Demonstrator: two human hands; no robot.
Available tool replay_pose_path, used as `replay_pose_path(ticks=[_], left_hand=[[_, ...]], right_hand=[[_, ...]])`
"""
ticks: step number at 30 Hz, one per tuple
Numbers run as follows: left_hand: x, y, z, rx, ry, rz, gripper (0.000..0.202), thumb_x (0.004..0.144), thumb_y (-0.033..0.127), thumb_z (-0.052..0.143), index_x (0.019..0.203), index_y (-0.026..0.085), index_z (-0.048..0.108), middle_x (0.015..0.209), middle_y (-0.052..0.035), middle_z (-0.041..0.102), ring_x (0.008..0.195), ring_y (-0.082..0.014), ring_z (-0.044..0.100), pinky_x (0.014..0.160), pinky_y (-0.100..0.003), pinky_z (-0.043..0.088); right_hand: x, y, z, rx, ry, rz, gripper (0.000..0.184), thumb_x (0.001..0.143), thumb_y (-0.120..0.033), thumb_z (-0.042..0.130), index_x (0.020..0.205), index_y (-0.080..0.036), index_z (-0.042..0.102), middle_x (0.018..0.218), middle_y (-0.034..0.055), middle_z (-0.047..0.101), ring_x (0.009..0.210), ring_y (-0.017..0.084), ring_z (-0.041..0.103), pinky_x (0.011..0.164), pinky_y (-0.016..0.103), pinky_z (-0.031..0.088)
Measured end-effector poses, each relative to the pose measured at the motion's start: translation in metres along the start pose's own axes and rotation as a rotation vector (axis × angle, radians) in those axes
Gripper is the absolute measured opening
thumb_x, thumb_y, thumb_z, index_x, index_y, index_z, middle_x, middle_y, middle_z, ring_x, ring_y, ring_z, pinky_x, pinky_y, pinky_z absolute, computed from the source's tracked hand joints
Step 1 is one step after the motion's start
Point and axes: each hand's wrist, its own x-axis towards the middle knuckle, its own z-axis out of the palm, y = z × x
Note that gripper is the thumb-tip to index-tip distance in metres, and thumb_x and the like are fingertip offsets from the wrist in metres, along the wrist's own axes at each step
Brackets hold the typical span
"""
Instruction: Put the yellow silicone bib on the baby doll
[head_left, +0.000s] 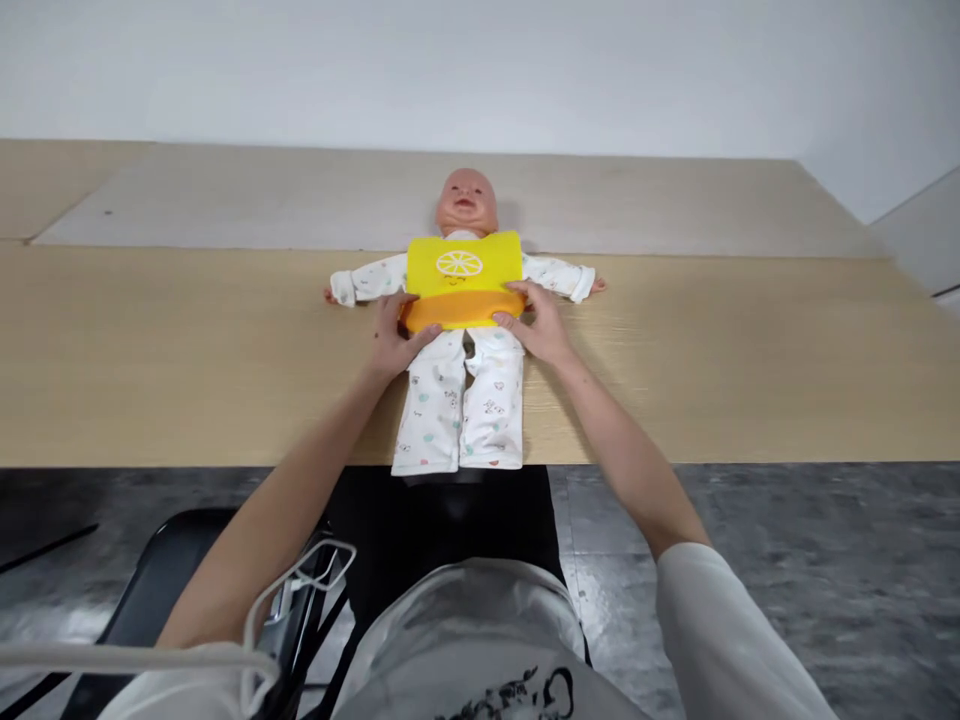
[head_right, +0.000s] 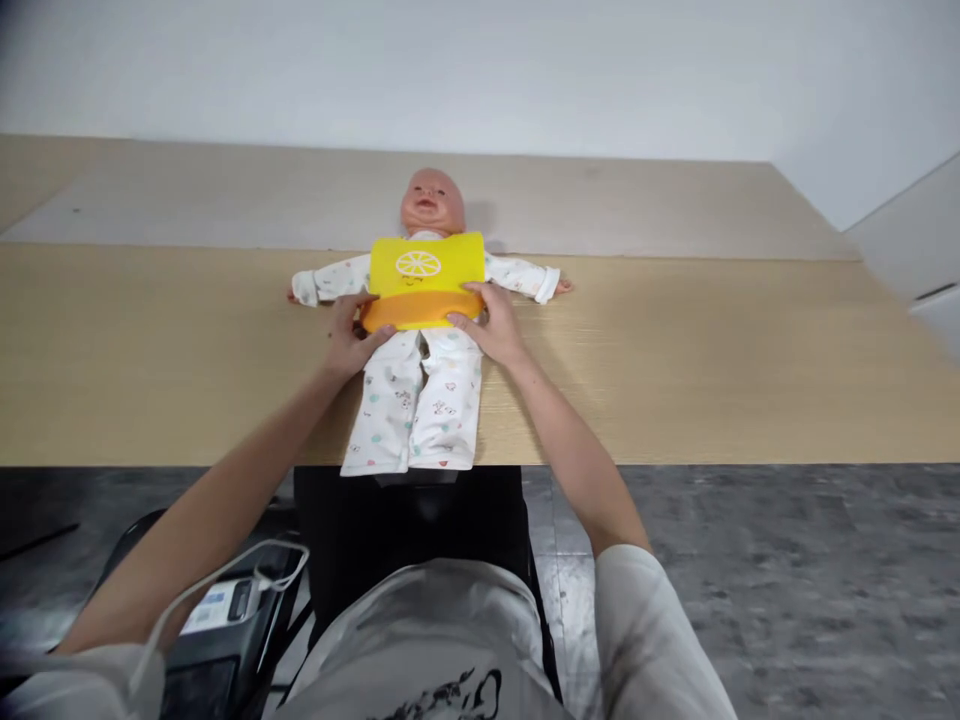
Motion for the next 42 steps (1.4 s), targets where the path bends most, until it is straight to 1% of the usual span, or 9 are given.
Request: replay_pose_path(ticks=[4, 10, 14, 18, 26, 30, 34, 37, 42], left_hand=[[-0.0001, 0.0000, 0.0021, 0.029, -0.003, 0.046, 0.060, 0.071, 0.067, 0.065, 0.110, 0.023, 0.055, 0.107, -0.0108, 0.056, 0.104, -0.0282, 0.054, 0.090, -0.045, 0.046], [-0.0011, 0.0003, 0.0025, 0.035, -0.025, 0.023, 0.065, 0.071, 0.072, 0.061, 0.112, 0.022, 0.055, 0.107, -0.0103, 0.055, 0.106, -0.0276, 0.052, 0.089, -0.043, 0.047], [-0.0005, -0.0007, 0.0029, 0.029, -0.008, 0.055, 0.065, 0.072, 0.073, 0.060, 0.111, 0.021, 0.055, 0.106, -0.0099, 0.055, 0.104, -0.0274, 0.053, 0.092, -0.045, 0.045], [0.0006, -0.0026, 0.0030, 0.047, -0.015, 0.044, 0.067, 0.070, 0.076, 0.059, 0.111, 0.022, 0.055, 0.106, -0.0093, 0.054, 0.104, -0.0268, 0.053, 0.095, -0.045, 0.044], [-0.0006, -0.0022, 0.0017, 0.038, -0.022, 0.035, 0.066, 0.071, 0.073, 0.061, 0.112, 0.022, 0.055, 0.108, -0.0097, 0.055, 0.103, -0.0262, 0.054, 0.090, -0.043, 0.047], [-0.0006, -0.0008, 0.0014, 0.034, -0.016, 0.014, 0.064, 0.070, 0.072, 0.062, 0.110, 0.022, 0.055, 0.107, -0.0098, 0.055, 0.102, -0.0263, 0.054, 0.088, -0.043, 0.048], [0.0005, -0.0021, 0.0018, 0.049, -0.009, 0.031, 0.061, 0.070, 0.070, 0.064, 0.108, 0.023, 0.056, 0.104, -0.0092, 0.056, 0.101, -0.0259, 0.055, 0.090, -0.043, 0.047], [0.0007, -0.0029, 0.0033, 0.009, -0.004, -0.014, 0.065, 0.066, 0.069, 0.067, 0.108, 0.021, 0.057, 0.106, -0.0101, 0.057, 0.102, -0.0262, 0.055, 0.085, -0.041, 0.049], [0.0025, 0.0016, 0.0023, -0.122, -0.050, -0.209, 0.070, 0.058, 0.068, 0.071, 0.107, 0.020, 0.056, 0.110, -0.0099, 0.059, 0.106, -0.0265, 0.055, 0.076, -0.035, 0.049]], right_hand=[[-0.0019, 0.0039, 0.0015, 0.022, 0.004, 0.031, 0.061, 0.074, -0.069, 0.065, 0.114, -0.023, 0.058, 0.115, 0.0092, 0.061, 0.104, 0.024, 0.055, 0.095, 0.044, 0.046], [-0.0036, 0.0057, 0.0020, 0.073, -0.005, 0.070, 0.062, 0.073, -0.068, 0.066, 0.114, -0.022, 0.058, 0.117, 0.0097, 0.060, 0.108, 0.024, 0.055, 0.092, 0.043, 0.049], [-0.0034, 0.0054, 0.0021, 0.082, -0.009, 0.082, 0.063, 0.073, -0.069, 0.066, 0.114, -0.022, 0.058, 0.116, 0.0098, 0.059, 0.107, 0.024, 0.055, 0.091, 0.043, 0.050], [-0.0041, 0.0059, 0.0033, 0.073, -0.007, 0.084, 0.064, 0.073, -0.071, 0.064, 0.114, -0.022, 0.057, 0.117, 0.0097, 0.059, 0.108, 0.024, 0.055, 0.088, 0.041, 0.051], [-0.0059, 0.0051, 0.0040, 0.067, -0.012, 0.057, 0.062, 0.075, -0.070, 0.062, 0.115, -0.022, 0.056, 0.116, 0.0095, 0.059, 0.109, 0.024, 0.055, 0.094, 0.043, 0.049], [-0.0086, 0.0039, 0.0059, 0.112, -0.057, 0.115, 0.064, 0.078, -0.070, 0.059, 0.121, -0.023, 0.053, 0.124, 0.0107, 0.055, 0.112, 0.024, 0.053, 0.089, 0.040, 0.051], [-0.0099, 0.0055, 0.0086, 0.161, -0.074, 0.172, 0.067, 0.077, -0.071, 0.060, 0.124, -0.024, 0.052, 0.129, 0.0110, 0.052, 0.117, 0.025, 0.051, 0.092, 0.042, 0.051], [-0.0086, 0.0070, 0.0088, 0.149, -0.069, 0.173, 0.071, 0.074, -0.072, 0.061, 0.125, -0.024, 0.052, 0.131, 0.0117, 0.051, 0.120, 0.026, 0.049, 0.093, 0.043, 0.050], [-0.0027, 0.0055, 0.0015, 0.062, -0.131, 0.095, 0.076, 0.074, -0.076, 0.058, 0.126, -0.020, 0.053, 0.124, 0.0133, 0.051, 0.120, 0.027, 0.048, 0.099, 0.045, 0.046]])
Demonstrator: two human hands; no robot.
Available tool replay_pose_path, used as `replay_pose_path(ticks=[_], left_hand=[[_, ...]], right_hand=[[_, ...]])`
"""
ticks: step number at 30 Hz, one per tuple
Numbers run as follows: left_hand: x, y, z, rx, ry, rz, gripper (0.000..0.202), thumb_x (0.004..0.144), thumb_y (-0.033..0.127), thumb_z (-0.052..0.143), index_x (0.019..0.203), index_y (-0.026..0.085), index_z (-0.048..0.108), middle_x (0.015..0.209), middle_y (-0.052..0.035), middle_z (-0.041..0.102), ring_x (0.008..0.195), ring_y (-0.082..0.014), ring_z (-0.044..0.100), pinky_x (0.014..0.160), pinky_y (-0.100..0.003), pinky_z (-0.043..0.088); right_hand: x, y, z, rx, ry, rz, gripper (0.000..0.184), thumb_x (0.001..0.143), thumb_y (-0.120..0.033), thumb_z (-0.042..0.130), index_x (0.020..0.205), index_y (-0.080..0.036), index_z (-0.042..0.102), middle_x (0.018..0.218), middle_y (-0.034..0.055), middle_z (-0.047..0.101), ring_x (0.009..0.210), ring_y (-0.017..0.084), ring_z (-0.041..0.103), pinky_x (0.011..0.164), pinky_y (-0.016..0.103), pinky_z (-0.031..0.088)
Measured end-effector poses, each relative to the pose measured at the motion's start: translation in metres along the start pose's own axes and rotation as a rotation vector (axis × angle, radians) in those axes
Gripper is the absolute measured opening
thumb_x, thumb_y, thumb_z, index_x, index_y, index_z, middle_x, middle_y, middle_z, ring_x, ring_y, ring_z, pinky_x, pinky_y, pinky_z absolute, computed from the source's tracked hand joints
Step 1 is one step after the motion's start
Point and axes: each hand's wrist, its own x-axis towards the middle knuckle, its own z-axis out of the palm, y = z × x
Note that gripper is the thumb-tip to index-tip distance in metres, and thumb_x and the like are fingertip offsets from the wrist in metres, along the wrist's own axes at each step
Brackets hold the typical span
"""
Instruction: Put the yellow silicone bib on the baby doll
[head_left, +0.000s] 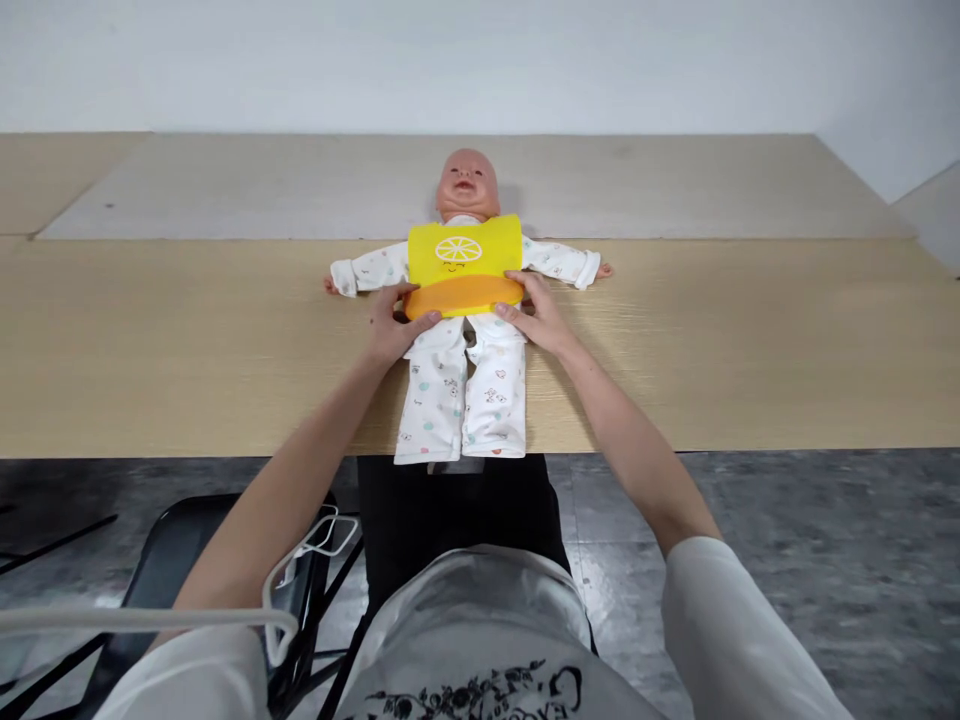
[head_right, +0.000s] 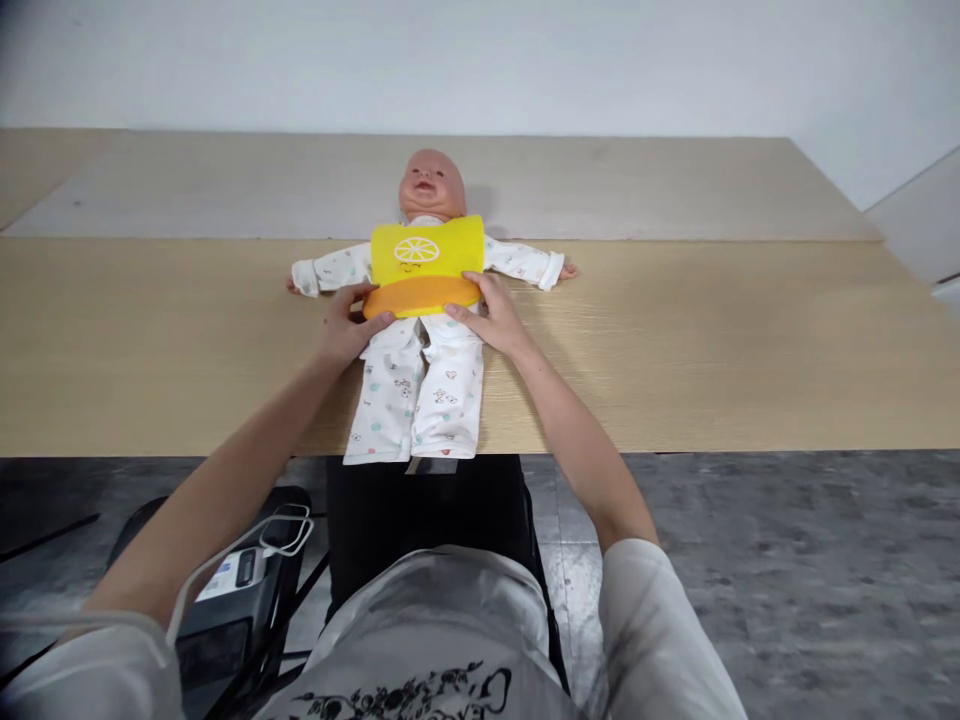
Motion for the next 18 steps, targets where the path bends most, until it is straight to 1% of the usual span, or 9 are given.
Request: replay_pose_path(ticks=[3, 6, 8, 11, 13, 15, 18], left_hand=[[0.006, 0.008, -0.007, 0.019, -0.062, -0.054, 0.068, 0.054, 0.063, 0.075, 0.103, 0.020, 0.055, 0.110, -0.0080, 0.059, 0.104, -0.0248, 0.055, 0.078, -0.033, 0.048], [0.016, 0.019, -0.019, 0.154, -0.093, -0.016, 0.069, 0.046, 0.056, 0.082, 0.097, 0.020, 0.053, 0.103, -0.0061, 0.057, 0.096, -0.0236, 0.054, 0.080, -0.034, 0.045], [0.023, 0.029, -0.027, 0.262, -0.117, 0.023, 0.071, 0.044, 0.053, 0.084, 0.097, 0.020, 0.051, 0.099, -0.0057, 0.056, 0.094, -0.0243, 0.053, 0.081, -0.035, 0.043], [0.029, 0.046, -0.036, 0.351, -0.197, 0.055, 0.068, 0.049, 0.053, 0.083, 0.100, 0.021, 0.050, 0.101, -0.0063, 0.057, 0.096, -0.0266, 0.053, 0.080, -0.035, 0.041], [0.029, 0.054, -0.039, 0.383, -0.258, 0.091, 0.064, 0.054, 0.055, 0.081, 0.100, 0.022, 0.051, 0.099, -0.0062, 0.059, 0.096, -0.0272, 0.054, 0.083, -0.036, 0.040], [0.030, 0.057, -0.039, 0.419, -0.309, 0.149, 0.058, 0.058, 0.057, 0.078, 0.098, 0.022, 0.053, 0.096, -0.0057, 0.061, 0.094, -0.0271, 0.056, 0.088, -0.038, 0.037], [0.034, 0.057, -0.039, 0.470, -0.335, 0.230, 0.055, 0.062, 0.060, 0.075, 0.096, 0.021, 0.056, 0.090, -0.0052, 0.063, 0.091, -0.0270, 0.057, 0.096, -0.041, 0.033]], right_hand=[[0.006, -0.007, -0.009, -0.094, -0.069, -0.021, 0.079, 0.075, -0.079, 0.053, 0.125, -0.018, 0.055, 0.119, 0.0135, 0.053, 0.115, 0.027, 0.050, 0.101, 0.046, 0.043], [0.016, -0.019, -0.017, -0.235, -0.134, -0.031, 0.081, 0.072, -0.079, 0.057, 0.125, -0.017, 0.057, 0.116, 0.0135, 0.056, 0.114, 0.029, 0.050, 0.102, 0.047, 0.040], [0.023, -0.027, -0.022, -0.310, -0.168, -0.033, 0.079, 0.070, -0.075, 0.063, 0.123, -0.016, 0.059, 0.117, 0.0136, 0.057, 0.115, 0.031, 0.050, 0.101, 0.046, 0.040], [0.031, -0.037, -0.028, -0.375, -0.196, -0.043, 0.073, 0.069, -0.067, 0.070, 0.121, -0.017, 0.060, 0.121, 0.0122, 0.058, 0.116, 0.031, 0.050, 0.100, 0.045, 0.039], [0.035, -0.040, -0.031, -0.414, -0.217, -0.050, 0.071, 0.069, -0.063, 0.073, 0.122, -0.018, 0.060, 0.121, 0.0115, 0.059, 0.115, 0.030, 0.051, 0.099, 0.044, 0.039], [0.038, -0.043, -0.032, -0.454, -0.252, -0.053, 0.069, 0.069, -0.061, 0.074, 0.121, -0.018, 0.060, 0.120, 0.0115, 0.059, 0.112, 0.030, 0.053, 0.097, 0.043, 0.039], [0.040, -0.045, -0.032, -0.485, -0.270, -0.062, 0.065, 0.068, -0.058, 0.076, 0.116, -0.018, 0.061, 0.115, 0.0109, 0.062, 0.106, 0.029, 0.055, 0.092, 0.040, 0.040]])
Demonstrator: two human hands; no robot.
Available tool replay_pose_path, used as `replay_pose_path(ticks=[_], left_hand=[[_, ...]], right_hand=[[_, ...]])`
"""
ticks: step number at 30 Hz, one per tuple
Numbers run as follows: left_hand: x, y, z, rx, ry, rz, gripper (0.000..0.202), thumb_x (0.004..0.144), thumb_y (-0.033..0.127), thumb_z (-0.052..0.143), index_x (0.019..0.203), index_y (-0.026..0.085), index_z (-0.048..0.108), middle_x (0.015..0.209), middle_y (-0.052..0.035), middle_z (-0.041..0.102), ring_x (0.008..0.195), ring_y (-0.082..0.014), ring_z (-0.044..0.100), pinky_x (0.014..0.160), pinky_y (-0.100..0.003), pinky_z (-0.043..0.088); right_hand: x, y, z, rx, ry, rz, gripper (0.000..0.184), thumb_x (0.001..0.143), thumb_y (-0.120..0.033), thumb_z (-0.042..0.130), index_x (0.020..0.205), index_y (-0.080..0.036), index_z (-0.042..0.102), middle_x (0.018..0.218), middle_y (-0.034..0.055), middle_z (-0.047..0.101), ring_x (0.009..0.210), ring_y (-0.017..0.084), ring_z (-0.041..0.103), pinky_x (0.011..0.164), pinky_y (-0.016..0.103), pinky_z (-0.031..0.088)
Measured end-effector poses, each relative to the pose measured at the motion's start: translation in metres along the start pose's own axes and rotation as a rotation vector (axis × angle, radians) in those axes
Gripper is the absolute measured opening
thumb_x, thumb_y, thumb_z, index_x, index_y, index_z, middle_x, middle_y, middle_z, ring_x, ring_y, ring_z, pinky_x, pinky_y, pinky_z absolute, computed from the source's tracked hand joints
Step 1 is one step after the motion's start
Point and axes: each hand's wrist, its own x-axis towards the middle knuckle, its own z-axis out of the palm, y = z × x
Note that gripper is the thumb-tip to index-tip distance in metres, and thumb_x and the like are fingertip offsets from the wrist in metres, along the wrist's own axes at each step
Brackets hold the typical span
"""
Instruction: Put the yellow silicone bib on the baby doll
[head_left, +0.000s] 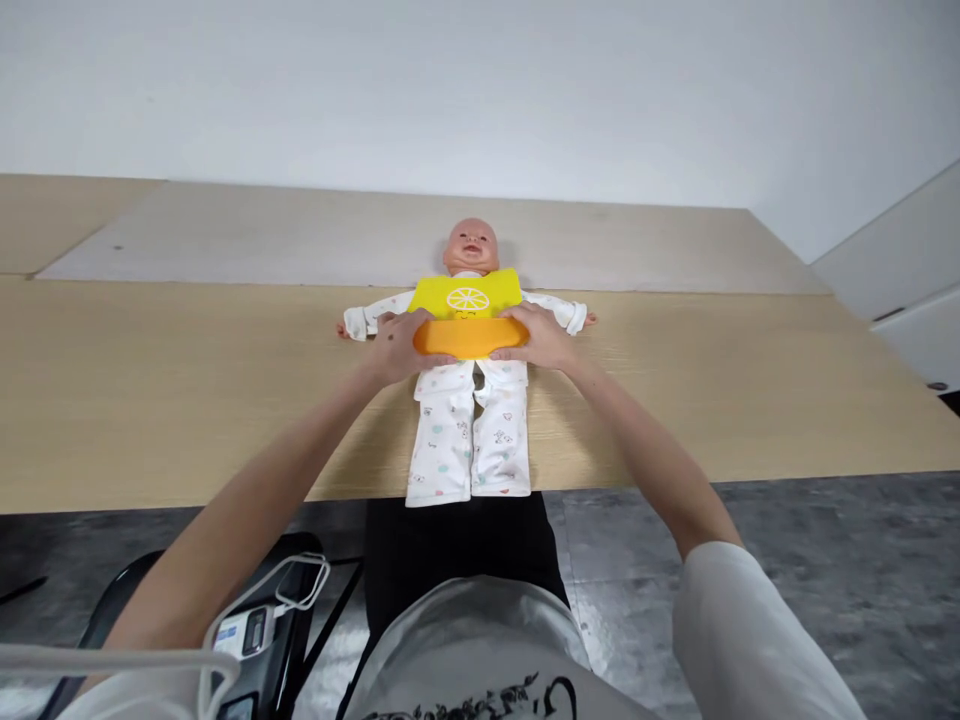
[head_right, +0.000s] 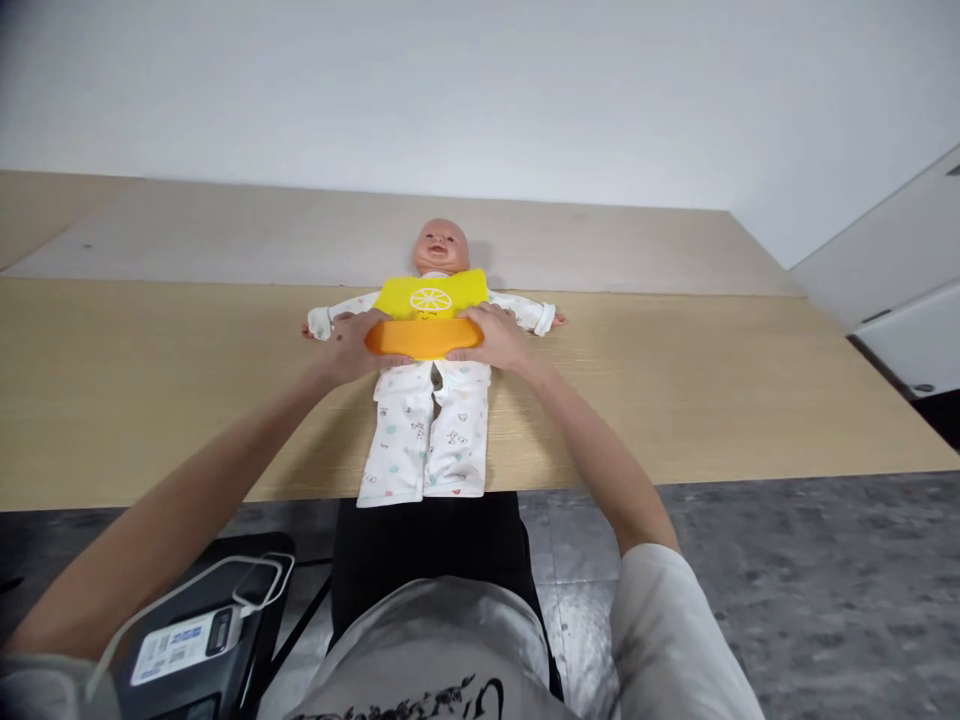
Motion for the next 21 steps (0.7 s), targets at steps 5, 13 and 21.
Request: replay_pose_path(ticks=[5, 13, 21], left_hand=[[0.007, -0.008, 0.002, 0.085, 0.026, -0.054, 0.054, 0.059, 0.065, 0.075, 0.084, 0.020, 0.059, 0.071, -0.0048, 0.059, 0.084, -0.0280, 0.056, 0.089, -0.039, 0.038], [0.011, -0.024, 0.004, 0.026, 0.134, -0.111, 0.052, 0.058, 0.066, 0.076, 0.077, 0.020, 0.060, 0.067, -0.0034, 0.057, 0.075, -0.0228, 0.054, 0.076, -0.033, 0.040], [-0.001, -0.035, 0.015, -0.285, 0.023, -0.143, 0.053, 0.061, 0.065, 0.072, 0.088, 0.020, 0.066, 0.088, -0.0054, 0.068, 0.087, -0.0252, 0.061, 0.081, -0.036, 0.044]], right_hand=[[0.000, -0.005, 0.001, 0.000, 0.042, 0.056, 0.043, 0.073, -0.052, 0.074, 0.092, -0.016, 0.062, 0.085, 0.0036, 0.064, 0.078, 0.018, 0.055, 0.073, 0.028, 0.035], [0.002, 0.006, 0.005, -0.037, 0.115, 0.076, 0.041, 0.078, -0.053, 0.067, 0.067, -0.017, 0.050, 0.060, -0.0020, 0.046, 0.059, 0.011, 0.038, 0.062, 0.025, 0.024], [-0.008, 0.030, 0.017, 0.318, 0.084, 0.115, 0.048, 0.073, -0.058, 0.070, 0.095, -0.017, 0.057, 0.091, 0.0036, 0.060, 0.085, 0.019, 0.055, 0.075, 0.029, 0.041]])
